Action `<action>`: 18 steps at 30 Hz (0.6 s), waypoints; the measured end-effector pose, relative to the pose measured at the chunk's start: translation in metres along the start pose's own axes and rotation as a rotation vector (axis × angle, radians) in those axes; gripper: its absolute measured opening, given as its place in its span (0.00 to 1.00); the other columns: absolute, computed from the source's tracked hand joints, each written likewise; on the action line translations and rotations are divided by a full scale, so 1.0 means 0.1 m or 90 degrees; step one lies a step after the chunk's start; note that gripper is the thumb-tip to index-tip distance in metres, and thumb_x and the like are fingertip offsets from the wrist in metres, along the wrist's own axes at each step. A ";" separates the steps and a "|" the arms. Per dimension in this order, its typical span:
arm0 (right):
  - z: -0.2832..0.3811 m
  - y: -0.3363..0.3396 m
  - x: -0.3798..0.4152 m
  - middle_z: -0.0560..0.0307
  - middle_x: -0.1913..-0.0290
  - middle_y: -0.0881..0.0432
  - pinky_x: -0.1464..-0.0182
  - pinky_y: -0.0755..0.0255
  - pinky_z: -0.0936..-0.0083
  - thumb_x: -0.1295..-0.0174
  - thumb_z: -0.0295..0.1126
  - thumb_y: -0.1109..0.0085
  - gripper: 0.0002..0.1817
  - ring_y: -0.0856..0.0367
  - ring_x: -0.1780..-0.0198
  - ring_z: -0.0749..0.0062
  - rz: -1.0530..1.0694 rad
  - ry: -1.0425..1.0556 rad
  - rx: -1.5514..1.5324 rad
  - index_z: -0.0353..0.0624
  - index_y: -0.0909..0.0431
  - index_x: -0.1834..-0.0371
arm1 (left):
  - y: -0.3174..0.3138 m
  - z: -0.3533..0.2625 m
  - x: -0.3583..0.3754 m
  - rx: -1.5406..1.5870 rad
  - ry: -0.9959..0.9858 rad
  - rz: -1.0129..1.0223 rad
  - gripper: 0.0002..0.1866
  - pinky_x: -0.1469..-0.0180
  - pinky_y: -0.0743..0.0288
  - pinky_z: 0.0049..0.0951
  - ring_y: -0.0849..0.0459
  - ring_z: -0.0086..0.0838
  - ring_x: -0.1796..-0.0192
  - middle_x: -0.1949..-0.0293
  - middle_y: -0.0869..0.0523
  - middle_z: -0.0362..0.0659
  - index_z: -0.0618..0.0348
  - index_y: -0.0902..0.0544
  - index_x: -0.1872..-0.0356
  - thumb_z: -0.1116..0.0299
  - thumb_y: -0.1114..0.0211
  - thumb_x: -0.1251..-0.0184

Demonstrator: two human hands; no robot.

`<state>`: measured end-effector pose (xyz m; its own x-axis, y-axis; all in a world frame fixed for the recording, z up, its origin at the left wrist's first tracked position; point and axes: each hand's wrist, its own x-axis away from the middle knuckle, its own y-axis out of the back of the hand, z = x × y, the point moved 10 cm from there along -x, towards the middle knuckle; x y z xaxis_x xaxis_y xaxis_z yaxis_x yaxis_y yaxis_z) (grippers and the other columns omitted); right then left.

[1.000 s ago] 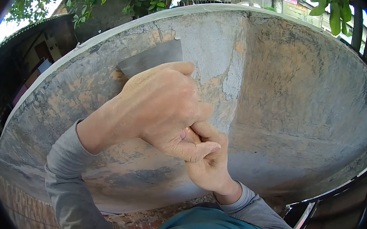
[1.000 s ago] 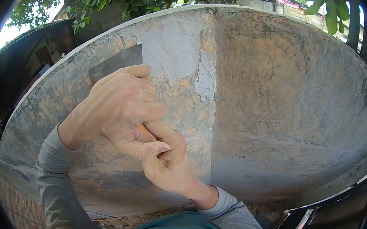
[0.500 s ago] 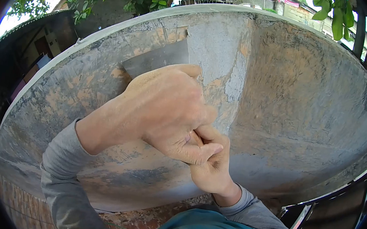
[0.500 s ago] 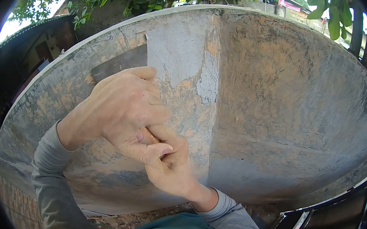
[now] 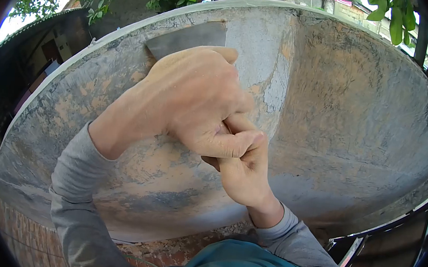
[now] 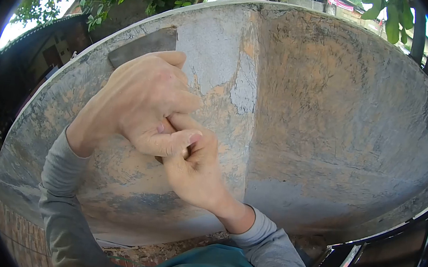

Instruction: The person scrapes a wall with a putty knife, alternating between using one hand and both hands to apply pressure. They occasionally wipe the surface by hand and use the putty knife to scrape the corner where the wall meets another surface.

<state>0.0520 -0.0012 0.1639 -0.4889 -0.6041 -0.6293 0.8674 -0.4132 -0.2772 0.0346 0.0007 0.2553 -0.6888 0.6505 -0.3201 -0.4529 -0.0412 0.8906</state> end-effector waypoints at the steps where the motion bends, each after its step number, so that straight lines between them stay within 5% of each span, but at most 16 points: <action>1: 0.02 0.01 0.02 0.66 0.72 0.28 0.71 0.41 0.84 0.23 0.38 0.51 0.17 0.36 0.69 0.89 -0.033 0.082 0.062 0.34 0.27 0.65 | 0.02 0.01 -0.01 -0.014 -0.014 -0.008 0.29 0.72 0.43 0.36 0.44 0.38 0.86 0.92 0.38 0.40 0.51 0.37 0.91 0.43 0.35 0.48; 4: 0.11 0.02 0.13 0.67 0.73 0.29 0.71 0.42 0.84 0.23 0.38 0.52 0.18 0.37 0.70 0.89 -0.031 0.028 0.035 0.34 0.27 0.65 | -0.05 -0.05 0.02 0.013 0.023 0.023 0.27 0.73 0.44 0.36 0.46 0.37 0.86 0.92 0.39 0.40 0.51 0.37 0.91 0.45 0.34 0.51; 7: 0.03 -0.05 0.02 0.66 0.70 0.24 0.73 0.37 0.89 0.21 0.32 0.52 0.12 0.30 0.73 0.91 0.004 0.142 0.054 0.33 0.24 0.53 | 0.02 -0.01 0.02 -0.004 0.013 -0.008 0.27 0.73 0.44 0.36 0.45 0.37 0.85 0.92 0.40 0.41 0.51 0.39 0.91 0.46 0.34 0.53; 14: -0.05 -0.08 0.04 0.66 0.67 0.23 0.73 0.38 0.88 0.21 0.31 0.54 0.12 0.31 0.72 0.92 0.020 0.071 -0.019 0.33 0.24 0.50 | 0.02 0.03 0.06 -0.030 0.012 -0.020 0.27 0.72 0.43 0.35 0.46 0.38 0.85 0.91 0.41 0.41 0.51 0.39 0.91 0.47 0.34 0.52; 18: 0.01 -0.10 0.08 0.66 0.67 0.25 0.74 0.38 0.87 0.22 0.31 0.52 0.11 0.32 0.72 0.91 0.032 0.033 -0.022 0.33 0.25 0.49 | -0.02 -0.03 0.11 -0.016 0.031 0.016 0.31 0.77 0.42 0.36 0.42 0.36 0.83 0.94 0.37 0.42 0.56 0.29 0.93 0.42 0.37 0.43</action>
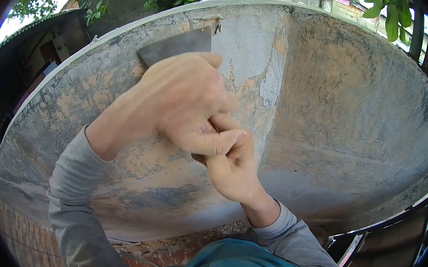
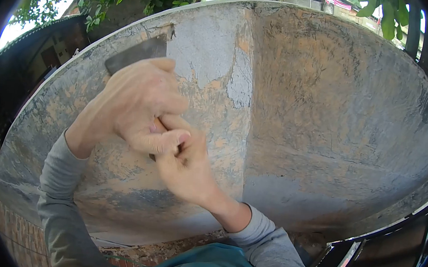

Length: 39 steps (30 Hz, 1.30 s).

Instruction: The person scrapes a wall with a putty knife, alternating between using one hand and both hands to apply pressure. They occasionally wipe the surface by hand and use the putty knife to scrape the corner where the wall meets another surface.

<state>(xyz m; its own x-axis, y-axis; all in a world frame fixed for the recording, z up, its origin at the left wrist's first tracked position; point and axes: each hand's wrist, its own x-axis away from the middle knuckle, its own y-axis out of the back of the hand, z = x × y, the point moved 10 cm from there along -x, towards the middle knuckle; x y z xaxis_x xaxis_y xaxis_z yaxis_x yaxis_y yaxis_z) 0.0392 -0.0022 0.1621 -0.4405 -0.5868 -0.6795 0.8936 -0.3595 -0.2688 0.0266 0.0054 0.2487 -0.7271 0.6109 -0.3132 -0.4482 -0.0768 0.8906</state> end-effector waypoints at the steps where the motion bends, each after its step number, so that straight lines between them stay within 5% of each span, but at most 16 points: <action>1: -0.07 0.02 -0.08 0.66 0.67 0.25 0.74 0.38 0.87 0.22 0.30 0.52 0.11 0.33 0.72 0.91 0.004 0.026 0.020 0.33 0.25 0.49 | 0.05 0.06 -0.02 -0.021 -0.020 -0.022 0.31 0.77 0.42 0.36 0.43 0.36 0.83 0.94 0.37 0.42 0.56 0.29 0.93 0.42 0.37 0.43; 6: 0.02 0.01 -0.12 0.67 0.69 0.26 0.75 0.41 0.87 0.22 0.30 0.52 0.10 0.34 0.73 0.91 0.001 0.080 0.042 0.34 0.25 0.52 | 0.05 0.13 -0.04 -0.015 -0.001 -0.021 0.27 0.70 0.45 0.36 0.48 0.38 0.85 0.91 0.42 0.41 0.52 0.40 0.90 0.48 0.35 0.51; 14: -0.03 0.10 -0.08 0.69 0.71 0.26 0.76 0.43 0.89 0.21 0.32 0.52 0.12 0.35 0.76 0.93 -0.034 0.084 0.085 0.34 0.25 0.48 | 0.04 0.08 -0.08 -0.012 -0.022 -0.055 0.26 0.72 0.44 0.35 0.48 0.36 0.85 0.92 0.41 0.39 0.51 0.38 0.91 0.47 0.38 0.49; 20: -0.03 0.10 -0.08 0.70 0.73 0.27 0.76 0.42 0.88 0.21 0.32 0.52 0.12 0.35 0.75 0.92 -0.028 0.050 0.036 0.33 0.24 0.54 | 0.08 0.04 -0.11 -0.007 -0.049 -0.060 0.26 0.72 0.42 0.35 0.46 0.37 0.86 0.92 0.39 0.40 0.51 0.38 0.91 0.49 0.37 0.48; 27: 0.15 0.19 -0.31 0.69 0.76 0.25 0.76 0.42 0.89 0.23 0.33 0.49 0.12 0.32 0.76 0.92 -0.050 0.098 0.079 0.33 0.22 0.55 | 0.20 0.30 -0.22 0.013 0.072 -0.055 0.20 0.72 0.42 0.36 0.44 0.35 0.85 0.92 0.38 0.39 0.51 0.38 0.92 0.57 0.38 0.52; 31: 0.07 0.15 -0.16 0.71 0.78 0.28 0.77 0.44 0.88 0.22 0.32 0.50 0.11 0.34 0.78 0.91 -0.092 0.066 0.044 0.36 0.23 0.61 | 0.01 0.09 -0.18 -0.024 -0.034 -0.044 0.19 0.74 0.45 0.34 0.45 0.34 0.84 0.92 0.39 0.39 0.50 0.38 0.92 0.57 0.39 0.51; 34: 0.25 0.11 -0.52 0.70 0.76 0.26 0.77 0.44 0.89 0.23 0.31 0.50 0.11 0.34 0.78 0.91 -0.027 0.093 0.038 0.33 0.23 0.55 | 0.37 0.46 -0.26 -0.022 0.082 -0.082 0.21 0.74 0.45 0.35 0.42 0.35 0.83 0.92 0.38 0.40 0.50 0.38 0.92 0.55 0.38 0.50; 35: 0.24 0.16 -0.41 0.67 0.73 0.23 0.70 0.38 0.83 0.24 0.32 0.48 0.13 0.31 0.69 0.89 -0.028 0.085 0.084 0.30 0.21 0.56 | 0.26 0.41 -0.24 0.034 0.131 -0.024 0.22 0.75 0.44 0.35 0.40 0.36 0.82 0.91 0.37 0.41 0.51 0.37 0.91 0.54 0.38 0.48; 39: -0.09 0.21 -0.02 0.64 0.72 0.24 0.69 0.37 0.81 0.25 0.30 0.49 0.12 0.32 0.67 0.87 -0.061 0.040 0.096 0.30 0.22 0.60 | -0.08 0.04 -0.07 0.003 -0.007 -0.065 0.25 0.73 0.41 0.34 0.40 0.35 0.84 0.90 0.37 0.40 0.51 0.36 0.89 0.51 0.33 0.49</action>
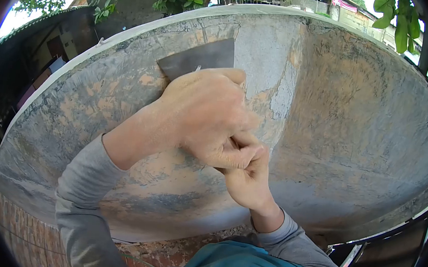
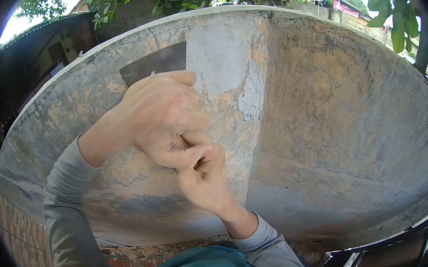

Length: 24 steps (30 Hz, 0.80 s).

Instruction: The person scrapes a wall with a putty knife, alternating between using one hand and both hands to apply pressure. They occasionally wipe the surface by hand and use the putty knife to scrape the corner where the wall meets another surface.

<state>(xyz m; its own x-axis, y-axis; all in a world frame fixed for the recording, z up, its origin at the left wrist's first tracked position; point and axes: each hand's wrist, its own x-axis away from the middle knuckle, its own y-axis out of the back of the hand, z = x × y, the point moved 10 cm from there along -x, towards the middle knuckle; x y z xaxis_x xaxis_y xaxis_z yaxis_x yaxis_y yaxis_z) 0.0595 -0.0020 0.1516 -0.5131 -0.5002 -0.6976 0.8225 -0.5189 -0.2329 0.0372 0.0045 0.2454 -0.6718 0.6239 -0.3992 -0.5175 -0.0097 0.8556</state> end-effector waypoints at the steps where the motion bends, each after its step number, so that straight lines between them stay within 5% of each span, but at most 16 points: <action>1: 0.02 0.01 0.01 0.63 0.72 0.24 0.69 0.37 0.80 0.25 0.31 0.49 0.12 0.32 0.67 0.87 0.016 0.026 0.021 0.30 0.22 0.59 | 0.02 0.01 0.00 -0.001 -0.009 -0.005 0.25 0.73 0.41 0.34 0.40 0.35 0.83 0.90 0.38 0.40 0.51 0.37 0.90 0.50 0.32 0.49; 4: 0.27 0.00 -0.02 0.59 0.73 0.25 0.69 0.36 0.79 0.27 0.29 0.47 0.11 0.30 0.69 0.83 0.048 0.113 0.080 0.31 0.21 0.54 | 0.22 -0.07 -0.05 0.010 -0.032 0.010 0.25 0.71 0.39 0.34 0.37 0.33 0.81 0.89 0.37 0.37 0.51 0.33 0.87 0.49 0.30 0.47; 7: 0.51 0.04 0.07 0.56 0.75 0.26 0.70 0.37 0.79 0.29 0.26 0.45 0.14 0.30 0.73 0.78 0.086 0.271 0.202 0.29 0.24 0.46 | 0.28 -0.37 0.10 -0.027 -0.107 -0.147 0.21 0.67 0.35 0.32 0.29 0.31 0.76 0.81 0.28 0.37 0.51 0.26 0.81 0.48 0.32 0.42; 8: 0.54 0.10 0.11 0.57 0.75 0.27 0.71 0.37 0.79 0.30 0.25 0.44 0.18 0.30 0.75 0.76 0.097 0.316 0.247 0.28 0.27 0.40 | 0.24 -0.51 0.18 -0.093 -0.112 -0.125 0.19 0.55 0.25 0.35 0.17 0.27 0.59 0.64 0.16 0.37 0.52 0.18 0.64 0.45 0.36 0.35; 10: 0.56 0.29 0.09 0.57 0.75 0.28 0.72 0.38 0.79 0.30 0.24 0.43 0.25 0.31 0.77 0.74 0.073 0.303 0.312 0.27 0.32 0.32 | 0.34 -0.77 0.45 -0.321 -0.104 -0.260 0.22 0.42 0.26 0.41 0.17 0.32 0.46 0.53 0.15 0.40 0.52 0.19 0.53 0.44 0.38 0.32; 13: 0.54 0.70 0.01 0.58 0.75 0.28 0.73 0.39 0.80 0.30 0.22 0.42 0.32 0.33 0.78 0.74 -0.036 0.117 0.383 0.26 0.41 0.24 | 0.76 -0.58 0.84 -0.465 0.024 -0.361 0.27 0.26 0.39 0.50 0.25 0.44 0.31 0.40 0.17 0.44 0.50 0.24 0.37 0.45 0.41 0.30; 14: 0.67 0.75 -0.03 0.60 0.74 0.29 0.72 0.39 0.82 0.28 0.22 0.45 0.32 0.34 0.76 0.78 -0.034 0.189 0.432 0.28 0.42 0.23 | 0.97 -0.46 0.97 -0.482 0.103 -0.369 0.29 0.23 0.44 0.53 0.28 0.48 0.28 0.37 0.18 0.45 0.48 0.26 0.33 0.46 0.41 0.30; 16: 0.90 0.80 -0.24 0.64 0.74 0.30 0.72 0.40 0.85 0.25 0.22 0.51 0.30 0.36 0.74 0.85 -0.026 0.342 0.538 0.30 0.44 0.21 | 1.23 -0.25 1.17 -0.557 0.249 -0.376 0.29 0.23 0.46 0.54 0.30 0.49 0.26 0.38 0.18 0.47 0.47 0.25 0.32 0.48 0.40 0.30; 18: 0.95 0.77 -0.40 0.62 0.74 0.26 0.73 0.39 0.83 0.27 0.22 0.46 0.30 0.34 0.76 0.83 0.003 0.368 0.674 0.28 0.41 0.23 | 1.35 -0.06 1.29 -0.663 0.326 -0.379 0.27 0.23 0.45 0.53 0.31 0.45 0.25 0.38 0.17 0.46 0.47 0.23 0.33 0.50 0.40 0.29; 21: 1.04 0.81 -0.35 0.60 0.74 0.23 0.73 0.38 0.82 0.28 0.23 0.43 0.28 0.31 0.74 0.82 -0.034 0.445 0.651 0.29 0.35 0.26 | 1.30 0.26 1.47 -0.699 0.424 -0.330 0.22 0.25 0.43 0.50 0.23 0.39 0.33 0.45 0.15 0.41 0.52 0.15 0.46 0.49 0.38 0.31; 22: 1.12 0.87 -0.29 0.59 0.74 0.24 0.73 0.38 0.82 0.28 0.23 0.42 0.27 0.31 0.74 0.82 -0.073 0.483 0.588 0.29 0.33 0.27 | 1.27 0.33 1.50 -0.653 0.482 -0.309 0.19 0.32 0.36 0.44 0.18 0.35 0.44 0.53 0.14 0.39 0.53 0.14 0.52 0.49 0.36 0.32; 24: 1.10 0.88 -0.22 0.59 0.73 0.24 0.74 0.39 0.83 0.28 0.22 0.43 0.27 0.32 0.74 0.82 -0.091 0.531 0.520 0.27 0.34 0.27 | 1.30 0.33 1.51 -0.617 0.484 -0.348 0.20 0.38 0.33 0.40 0.19 0.34 0.51 0.57 0.15 0.39 0.54 0.14 0.54 0.49 0.35 0.32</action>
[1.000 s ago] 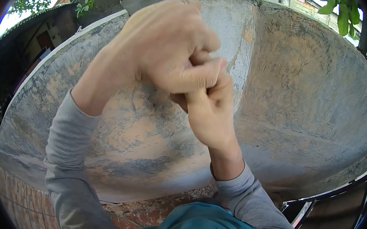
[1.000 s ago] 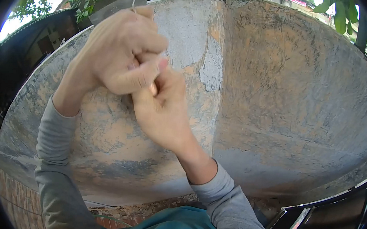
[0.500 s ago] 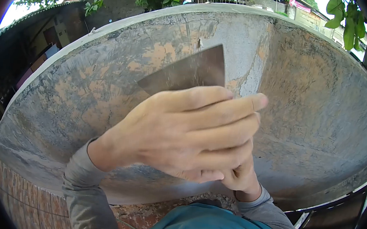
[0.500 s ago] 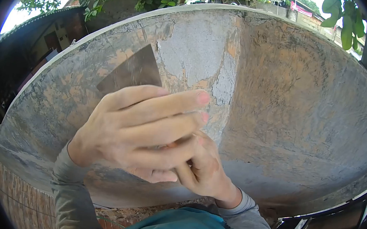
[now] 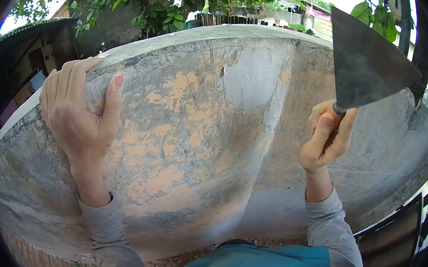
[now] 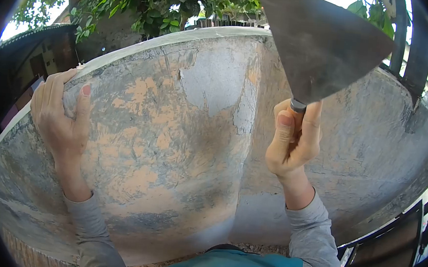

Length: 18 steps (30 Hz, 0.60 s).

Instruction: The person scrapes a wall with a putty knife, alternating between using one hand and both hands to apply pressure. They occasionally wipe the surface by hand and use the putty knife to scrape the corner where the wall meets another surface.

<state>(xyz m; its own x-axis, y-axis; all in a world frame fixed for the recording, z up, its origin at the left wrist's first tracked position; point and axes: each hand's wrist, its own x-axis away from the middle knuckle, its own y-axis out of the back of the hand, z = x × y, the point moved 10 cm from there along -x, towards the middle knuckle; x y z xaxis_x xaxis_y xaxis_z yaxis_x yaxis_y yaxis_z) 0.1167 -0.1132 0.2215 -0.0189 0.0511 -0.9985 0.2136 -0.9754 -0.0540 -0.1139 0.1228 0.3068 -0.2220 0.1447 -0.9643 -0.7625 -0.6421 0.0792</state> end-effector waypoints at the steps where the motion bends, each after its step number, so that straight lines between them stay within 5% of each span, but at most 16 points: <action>1: 0.02 -0.08 0.04 0.59 0.72 0.24 0.75 0.40 0.83 0.28 0.21 0.45 0.27 0.33 0.76 0.82 0.006 0.019 -0.011 0.26 0.35 0.27 | 0.01 0.01 0.00 0.022 0.012 -0.005 0.20 0.42 0.32 0.38 0.19 0.34 0.54 0.60 0.15 0.39 0.54 0.14 0.55 0.48 0.34 0.33; 3: 0.01 -0.42 0.17 0.60 0.72 0.24 0.76 0.42 0.84 0.27 0.19 0.48 0.29 0.35 0.78 0.83 0.200 -0.016 0.112 0.25 0.42 0.24 | 0.01 0.00 0.01 0.018 0.006 -0.005 0.21 0.47 0.31 0.37 0.19 0.34 0.55 0.61 0.17 0.39 0.55 0.15 0.56 0.47 0.34 0.33; 4: 0.13 -0.35 0.14 0.59 0.72 0.23 0.76 0.41 0.83 0.27 0.20 0.48 0.30 0.36 0.79 0.83 0.174 0.033 0.181 0.26 0.43 0.23 | 0.02 0.00 0.00 0.012 0.001 -0.007 0.21 0.49 0.31 0.36 0.20 0.34 0.56 0.62 0.17 0.40 0.56 0.15 0.57 0.47 0.34 0.33; 6: 0.11 -0.10 0.20 0.58 0.72 0.24 0.76 0.40 0.82 0.27 0.20 0.47 0.30 0.36 0.79 0.81 -0.016 -0.017 0.015 0.25 0.42 0.24 | 0.04 0.01 0.00 0.012 -0.008 -0.032 0.22 0.49 0.31 0.36 0.20 0.34 0.57 0.63 0.17 0.40 0.56 0.15 0.57 0.46 0.34 0.33; 8: 0.24 -0.17 0.27 0.58 0.74 0.25 0.78 0.42 0.83 0.28 0.20 0.47 0.28 0.37 0.79 0.82 -0.080 0.165 -0.039 0.23 0.39 0.26 | 0.05 0.01 0.02 0.019 -0.009 -0.036 0.22 0.48 0.31 0.36 0.20 0.34 0.57 0.63 0.18 0.40 0.57 0.15 0.57 0.46 0.34 0.33; 11: 0.20 -0.50 0.32 0.60 0.76 0.26 0.79 0.44 0.84 0.28 0.19 0.49 0.30 0.38 0.80 0.83 0.099 -0.036 0.102 0.26 0.43 0.23 | 0.06 0.02 0.04 0.044 -0.004 -0.021 0.21 0.47 0.32 0.37 0.20 0.34 0.56 0.62 0.18 0.40 0.57 0.15 0.56 0.47 0.35 0.32; 12: 0.28 -0.39 0.32 0.61 0.76 0.29 0.77 0.43 0.82 0.28 0.19 0.46 0.32 0.38 0.79 0.83 0.025 -0.024 -0.013 0.26 0.43 0.23 | 0.06 0.03 0.05 0.056 0.001 -0.016 0.20 0.47 0.32 0.37 0.20 0.35 0.55 0.61 0.17 0.40 0.56 0.16 0.55 0.49 0.35 0.31; 15: 0.27 -0.55 0.27 0.62 0.76 0.30 0.77 0.44 0.82 0.29 0.18 0.46 0.32 0.39 0.79 0.84 0.037 -0.033 0.147 0.23 0.44 0.23 | 0.05 0.07 0.04 0.053 0.015 -0.018 0.19 0.45 0.32 0.38 0.20 0.35 0.53 0.59 0.17 0.40 0.56 0.16 0.54 0.50 0.36 0.30; 18: 0.38 -0.63 0.38 0.61 0.76 0.31 0.77 0.45 0.81 0.29 0.18 0.47 0.33 0.40 0.79 0.84 0.030 -0.061 0.093 0.23 0.47 0.23 | 0.05 0.07 0.08 0.056 0.013 -0.001 0.20 0.44 0.33 0.38 0.21 0.35 0.52 0.59 0.18 0.41 0.56 0.17 0.54 0.49 0.36 0.30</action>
<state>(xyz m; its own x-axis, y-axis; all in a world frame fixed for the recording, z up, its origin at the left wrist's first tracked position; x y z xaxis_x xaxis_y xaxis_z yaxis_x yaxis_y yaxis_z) 0.0650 -0.0582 0.1868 -0.1074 -0.0096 -0.9942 0.0725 -0.9974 0.0018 -0.1244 0.1261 0.3010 -0.2085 0.1295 -0.9694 -0.8135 -0.5731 0.0984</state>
